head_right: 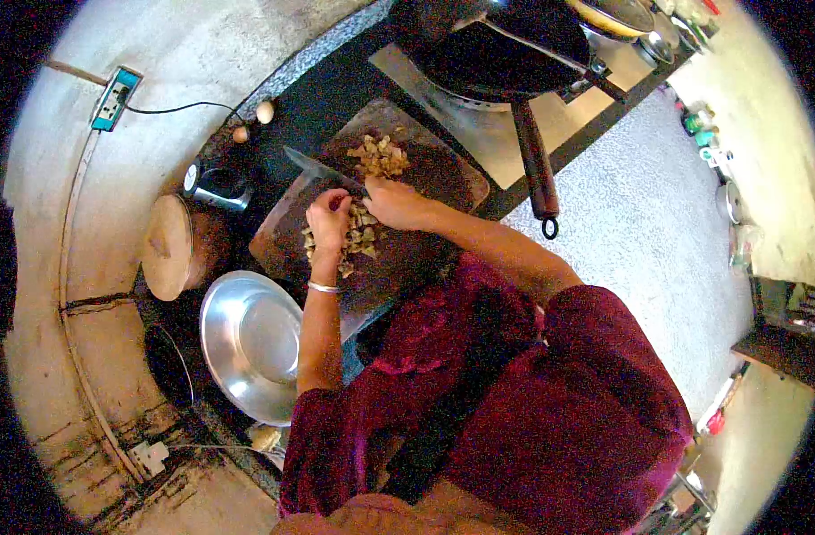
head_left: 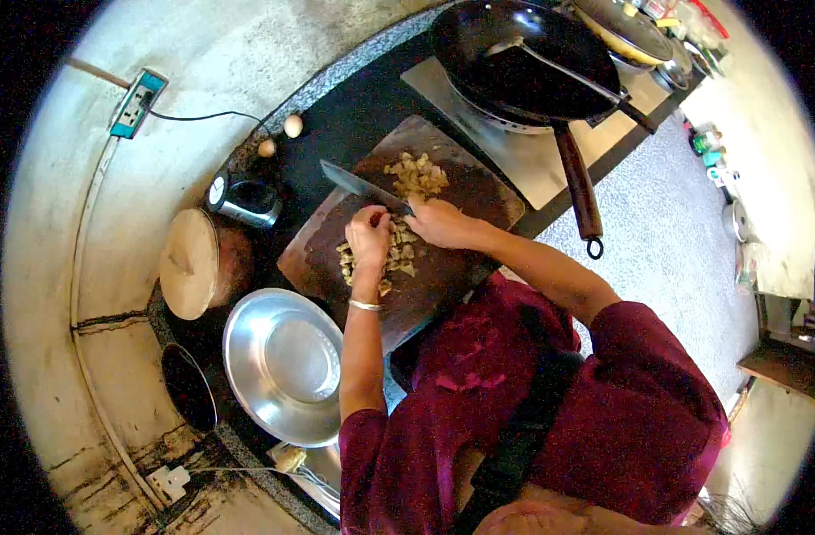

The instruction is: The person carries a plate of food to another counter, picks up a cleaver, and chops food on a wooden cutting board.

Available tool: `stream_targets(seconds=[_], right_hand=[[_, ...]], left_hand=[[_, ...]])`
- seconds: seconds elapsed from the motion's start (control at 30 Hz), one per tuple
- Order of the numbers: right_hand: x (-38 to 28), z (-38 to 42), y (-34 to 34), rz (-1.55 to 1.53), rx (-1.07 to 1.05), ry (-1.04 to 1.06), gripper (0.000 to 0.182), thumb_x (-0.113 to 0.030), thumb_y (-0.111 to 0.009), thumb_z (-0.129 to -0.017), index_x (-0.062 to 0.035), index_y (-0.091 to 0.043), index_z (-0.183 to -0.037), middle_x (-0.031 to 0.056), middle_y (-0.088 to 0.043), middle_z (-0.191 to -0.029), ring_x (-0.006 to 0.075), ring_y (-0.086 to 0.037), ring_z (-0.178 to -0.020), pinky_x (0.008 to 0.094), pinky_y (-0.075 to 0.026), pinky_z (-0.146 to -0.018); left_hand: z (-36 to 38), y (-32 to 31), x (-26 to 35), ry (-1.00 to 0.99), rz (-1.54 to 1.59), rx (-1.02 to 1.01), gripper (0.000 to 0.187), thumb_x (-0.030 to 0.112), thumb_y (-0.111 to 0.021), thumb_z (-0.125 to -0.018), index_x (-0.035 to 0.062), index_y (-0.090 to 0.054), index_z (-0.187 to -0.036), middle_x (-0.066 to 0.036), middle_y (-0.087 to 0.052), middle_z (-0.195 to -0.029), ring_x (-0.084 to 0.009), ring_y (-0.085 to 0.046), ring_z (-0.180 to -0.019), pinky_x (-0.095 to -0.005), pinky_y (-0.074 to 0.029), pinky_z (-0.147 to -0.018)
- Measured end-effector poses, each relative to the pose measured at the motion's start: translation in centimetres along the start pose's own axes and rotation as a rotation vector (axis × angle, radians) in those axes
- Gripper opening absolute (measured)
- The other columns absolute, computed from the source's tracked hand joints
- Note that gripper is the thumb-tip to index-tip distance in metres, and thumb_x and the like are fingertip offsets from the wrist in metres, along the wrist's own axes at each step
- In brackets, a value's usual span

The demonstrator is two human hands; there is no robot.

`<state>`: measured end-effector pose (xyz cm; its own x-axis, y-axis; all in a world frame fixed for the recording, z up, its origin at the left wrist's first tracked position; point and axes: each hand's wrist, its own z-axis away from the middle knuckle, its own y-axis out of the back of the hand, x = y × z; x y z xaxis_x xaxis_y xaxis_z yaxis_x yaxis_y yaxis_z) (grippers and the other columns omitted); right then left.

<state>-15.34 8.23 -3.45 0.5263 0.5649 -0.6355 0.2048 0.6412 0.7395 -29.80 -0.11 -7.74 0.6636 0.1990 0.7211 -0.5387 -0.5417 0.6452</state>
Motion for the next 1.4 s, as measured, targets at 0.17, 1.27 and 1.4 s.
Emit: stream_targets(seconds=[0.17,1.27,1.4], right_hand=[[1.8,-1.7,-2.6,-0.08,0.266,0.157,0.032,-0.024,-0.05,-0.086,0.0043,-0.041,-0.096,0.0259,-0.056,-0.068,0.0441,-0.056,-0.067,0.0497,-0.044,-0.06],[1.8,-3.5,-2.5,-0.186,0.349,0.122,0.035,-0.025,-0.051,-0.086,0.0065,-0.045,-0.1,0.0288,-0.057,-0.077,0.0455,-0.056,-0.073,0.0488,-0.045,-0.066],[0.7,-2.0,0.4,-0.129,0.234,0.01,0.034,-0.024,-0.051,-0.086,0.006,-0.044,-0.101,0.0285,-0.057,-0.076,0.0451,-0.056,-0.074,0.0485,-0.045,-0.066]], left_hand=[[0.5,1.2,0.2,0.001,-0.031,-0.008,0.019,0.009,-0.069,-0.072,0.0023,-0.065,-0.089,-0.013,-0.066,-0.08,-0.021,-0.064,-0.069,-0.0305,-0.05,-0.065],[-0.5,0.0,0.7,0.086,-0.237,-0.085,0.02,0.016,-0.071,-0.067,0.0074,-0.065,-0.084,-0.01,-0.066,-0.079,-0.0272,-0.063,-0.073,-0.0362,-0.049,-0.066],[-0.4,0.0,0.5,0.156,-0.22,-0.108,0.017,0.017,-0.069,-0.069,0.0075,-0.064,-0.083,-0.009,-0.065,-0.08,-0.0285,-0.062,-0.074,-0.0382,-0.048,-0.067]])
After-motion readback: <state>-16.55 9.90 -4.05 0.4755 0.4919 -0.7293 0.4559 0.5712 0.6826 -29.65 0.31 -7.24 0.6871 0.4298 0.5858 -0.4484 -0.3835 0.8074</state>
